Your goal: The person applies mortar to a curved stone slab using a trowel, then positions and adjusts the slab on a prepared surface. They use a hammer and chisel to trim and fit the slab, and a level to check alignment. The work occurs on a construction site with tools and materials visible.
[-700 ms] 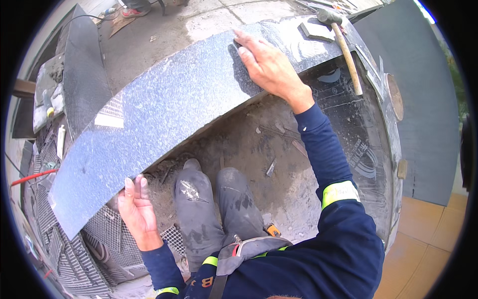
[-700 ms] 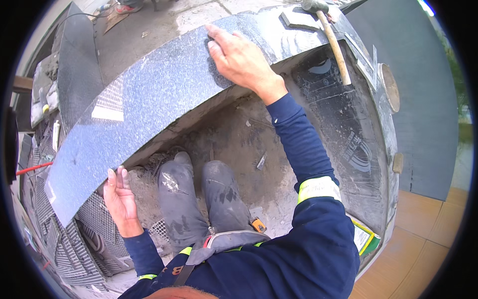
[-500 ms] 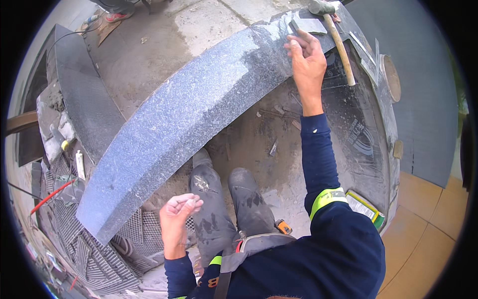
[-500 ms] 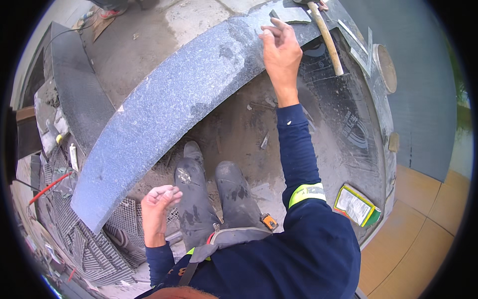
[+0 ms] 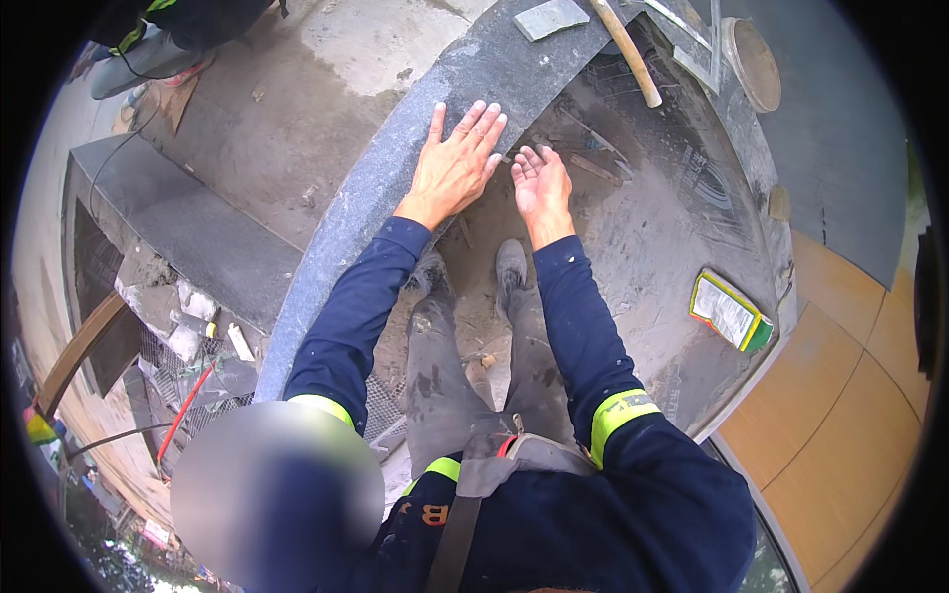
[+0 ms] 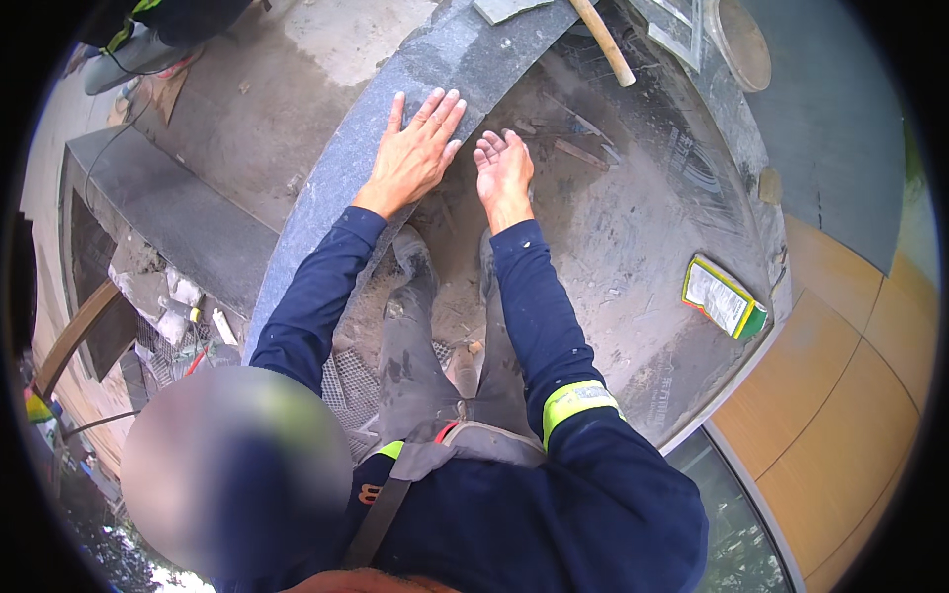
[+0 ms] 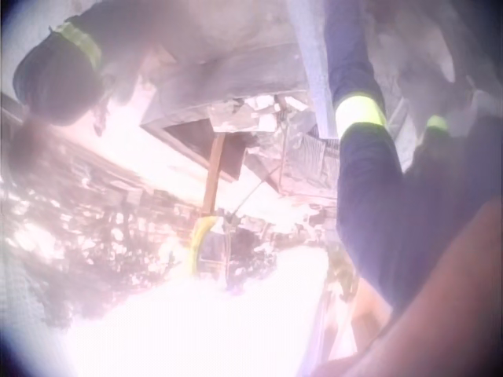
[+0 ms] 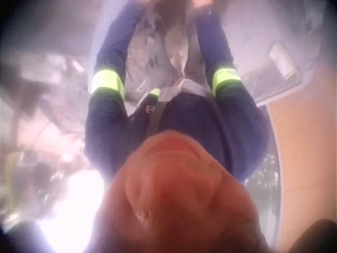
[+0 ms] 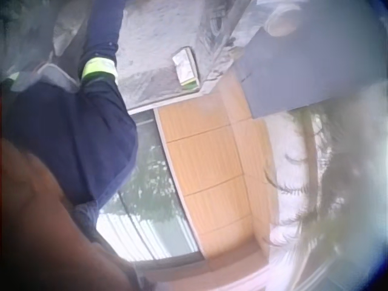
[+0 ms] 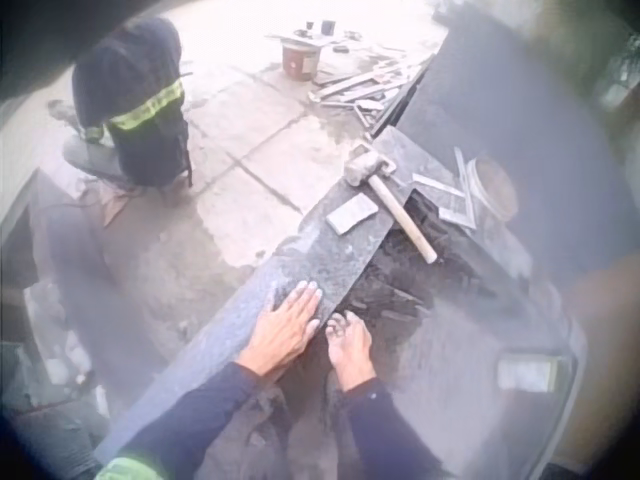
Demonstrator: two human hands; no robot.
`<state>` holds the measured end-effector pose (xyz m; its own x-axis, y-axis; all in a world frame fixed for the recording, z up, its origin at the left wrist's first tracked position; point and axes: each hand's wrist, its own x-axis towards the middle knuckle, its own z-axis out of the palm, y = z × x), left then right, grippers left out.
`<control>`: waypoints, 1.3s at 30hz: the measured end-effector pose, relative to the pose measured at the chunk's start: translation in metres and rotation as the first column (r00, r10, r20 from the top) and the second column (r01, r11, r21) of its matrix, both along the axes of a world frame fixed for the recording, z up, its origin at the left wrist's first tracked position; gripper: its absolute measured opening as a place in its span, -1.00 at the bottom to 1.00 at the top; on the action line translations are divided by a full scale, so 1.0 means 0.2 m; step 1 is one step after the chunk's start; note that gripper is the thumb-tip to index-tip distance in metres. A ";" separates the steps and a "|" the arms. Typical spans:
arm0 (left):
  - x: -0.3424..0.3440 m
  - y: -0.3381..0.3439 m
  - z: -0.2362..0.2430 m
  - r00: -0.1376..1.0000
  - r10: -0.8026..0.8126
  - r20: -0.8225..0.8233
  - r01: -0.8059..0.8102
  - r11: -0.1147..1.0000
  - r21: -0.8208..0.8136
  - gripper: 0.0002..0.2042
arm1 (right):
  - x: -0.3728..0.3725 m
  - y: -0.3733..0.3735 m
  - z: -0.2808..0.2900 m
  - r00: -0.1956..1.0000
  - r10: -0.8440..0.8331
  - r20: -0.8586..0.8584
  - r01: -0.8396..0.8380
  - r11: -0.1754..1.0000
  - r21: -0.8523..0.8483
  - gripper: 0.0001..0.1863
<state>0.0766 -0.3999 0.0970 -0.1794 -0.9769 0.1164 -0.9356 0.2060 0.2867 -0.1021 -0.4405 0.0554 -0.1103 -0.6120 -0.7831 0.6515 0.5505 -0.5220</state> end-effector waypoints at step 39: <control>0.21 -0.56 -0.03 0.557 0.796 -0.237 -0.739 0.605 0.297 -0.54 | 0.08 -0.29 0.32 0.933 0.309 -0.185 -0.273 0.942 0.197 -0.43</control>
<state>0.1189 -0.5109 0.0915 0.6658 -0.7328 -0.1405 -0.5642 -0.6177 0.5478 -0.0865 -0.4987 0.1192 -0.1201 -0.5059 -0.8542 0.3348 0.7894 -0.5146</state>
